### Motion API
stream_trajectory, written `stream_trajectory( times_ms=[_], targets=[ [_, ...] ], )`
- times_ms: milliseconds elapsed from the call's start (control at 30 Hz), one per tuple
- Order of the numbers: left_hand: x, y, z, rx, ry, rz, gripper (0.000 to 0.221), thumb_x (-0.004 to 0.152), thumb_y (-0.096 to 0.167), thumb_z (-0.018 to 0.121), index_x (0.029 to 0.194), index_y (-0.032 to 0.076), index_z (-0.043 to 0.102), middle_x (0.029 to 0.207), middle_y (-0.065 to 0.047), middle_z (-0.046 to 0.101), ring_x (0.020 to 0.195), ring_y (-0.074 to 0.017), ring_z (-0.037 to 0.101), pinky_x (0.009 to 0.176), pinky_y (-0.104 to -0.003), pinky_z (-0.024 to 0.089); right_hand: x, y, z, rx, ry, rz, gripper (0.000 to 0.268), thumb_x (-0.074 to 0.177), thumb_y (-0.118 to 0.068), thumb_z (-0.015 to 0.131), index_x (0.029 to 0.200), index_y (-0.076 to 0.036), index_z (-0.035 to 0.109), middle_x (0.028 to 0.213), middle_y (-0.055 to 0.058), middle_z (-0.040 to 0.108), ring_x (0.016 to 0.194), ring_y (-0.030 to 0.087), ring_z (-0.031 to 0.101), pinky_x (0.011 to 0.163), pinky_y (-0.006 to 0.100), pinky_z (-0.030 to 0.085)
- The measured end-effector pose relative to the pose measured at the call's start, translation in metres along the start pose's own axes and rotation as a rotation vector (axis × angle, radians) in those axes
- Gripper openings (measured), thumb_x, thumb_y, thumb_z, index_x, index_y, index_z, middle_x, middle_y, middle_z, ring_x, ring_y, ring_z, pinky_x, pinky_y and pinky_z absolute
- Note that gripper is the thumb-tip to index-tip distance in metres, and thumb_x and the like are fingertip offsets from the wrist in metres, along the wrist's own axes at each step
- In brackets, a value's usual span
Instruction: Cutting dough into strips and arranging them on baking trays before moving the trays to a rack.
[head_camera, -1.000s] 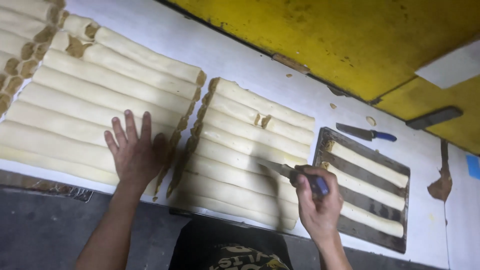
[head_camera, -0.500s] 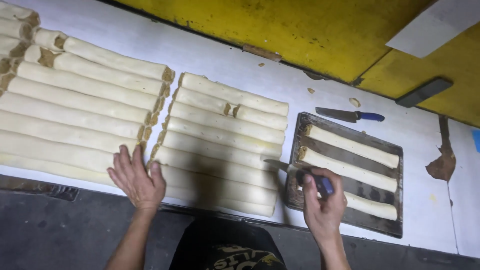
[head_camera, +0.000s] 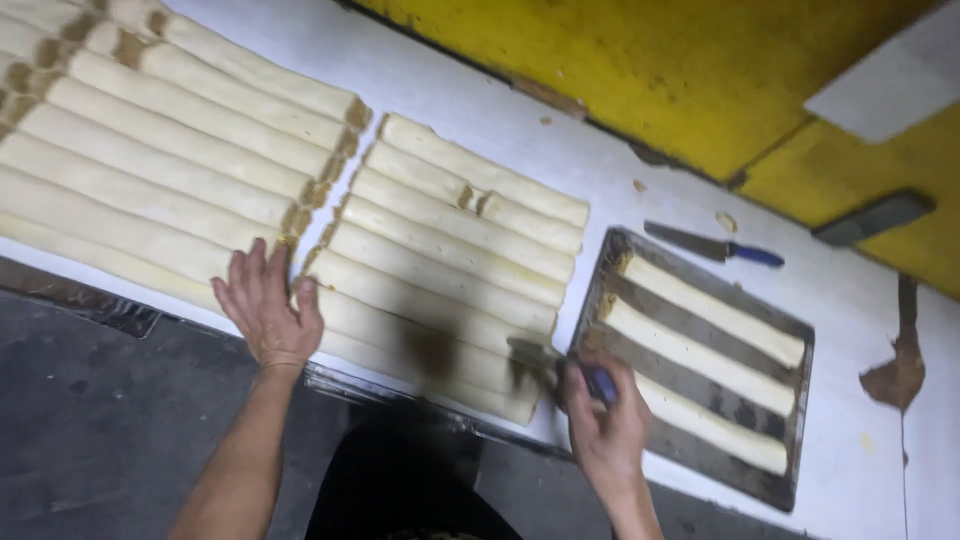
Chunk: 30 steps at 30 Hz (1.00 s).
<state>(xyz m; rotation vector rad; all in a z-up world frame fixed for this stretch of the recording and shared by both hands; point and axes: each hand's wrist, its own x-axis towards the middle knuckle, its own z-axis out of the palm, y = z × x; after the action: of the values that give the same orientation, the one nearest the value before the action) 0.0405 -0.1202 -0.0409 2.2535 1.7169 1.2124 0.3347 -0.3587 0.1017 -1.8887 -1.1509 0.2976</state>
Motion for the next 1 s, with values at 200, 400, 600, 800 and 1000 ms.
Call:
stream_trajectory(
  times_ms=[200, 400, 600, 800, 1000],
  targets=[
    [-0.007, -0.007, 0.003, 0.005, -0.047, -0.048, 0.055, 0.105, 0.040, 0.046, 0.148, 0.007, 0.056, 0.157, -0.020, 0.050, 0.148, -0.0448, 0.035, 0.120, -0.068, 0.015, 0.003, -0.039, 0.043, -0.013, 0.100, -0.391, 0.020, 0.099, -0.011, 0.064, 0.117, -0.003, 0.059, 0.110, 0.017, 0.074, 0.087, 0.022, 0.078, 0.067, 0.023, 0.067],
    [0.001, -0.002, -0.011, 0.019, -0.017, -0.004, 0.042, 0.101, 0.045, 0.051, 0.130, 0.018, 0.063, 0.151, -0.017, 0.051, 0.140, -0.0469, 0.045, 0.109, -0.075, 0.033, 0.003, -0.087, 0.090, -0.100, 0.218, -0.067, 0.023, 0.095, -0.021, 0.069, 0.115, -0.012, 0.063, 0.115, 0.012, 0.075, 0.103, 0.022, 0.075, 0.089, 0.030, 0.060],
    [0.003, -0.006, -0.009, -0.020, -0.043, -0.025, 0.042, 0.098, 0.046, 0.051, 0.130, 0.023, 0.067, 0.151, -0.017, 0.051, 0.139, -0.0440, 0.044, 0.110, -0.072, 0.033, 0.012, -0.137, 0.131, -0.114, 0.008, -0.053, 0.022, 0.095, -0.019, 0.067, 0.113, -0.005, 0.067, 0.105, 0.011, 0.077, 0.091, 0.020, 0.079, 0.080, 0.028, 0.065],
    [0.014, -0.014, -0.030, -0.221, -0.173, -0.136, 0.039, 0.098, 0.042, 0.047, 0.127, 0.026, 0.069, 0.158, -0.008, 0.046, 0.148, -0.0363, 0.036, 0.119, -0.063, 0.018, 0.018, -0.144, 0.163, -0.141, -0.054, 0.053, 0.025, 0.096, -0.029, 0.064, 0.114, -0.013, 0.061, 0.112, 0.008, 0.080, 0.103, 0.023, 0.080, 0.084, 0.034, 0.062],
    [0.057, -0.064, -0.060, -0.275, 0.065, -0.027, 0.029, 0.099, 0.028, 0.053, 0.121, 0.016, 0.068, 0.134, -0.008, 0.063, 0.123, -0.0297, 0.054, 0.104, -0.049, 0.035, 0.026, -0.161, 0.189, -0.016, -0.015, -0.171, 0.024, 0.098, -0.014, 0.064, 0.118, -0.003, 0.059, 0.113, 0.018, 0.073, 0.097, 0.028, 0.078, 0.083, 0.033, 0.067]
  ],
)
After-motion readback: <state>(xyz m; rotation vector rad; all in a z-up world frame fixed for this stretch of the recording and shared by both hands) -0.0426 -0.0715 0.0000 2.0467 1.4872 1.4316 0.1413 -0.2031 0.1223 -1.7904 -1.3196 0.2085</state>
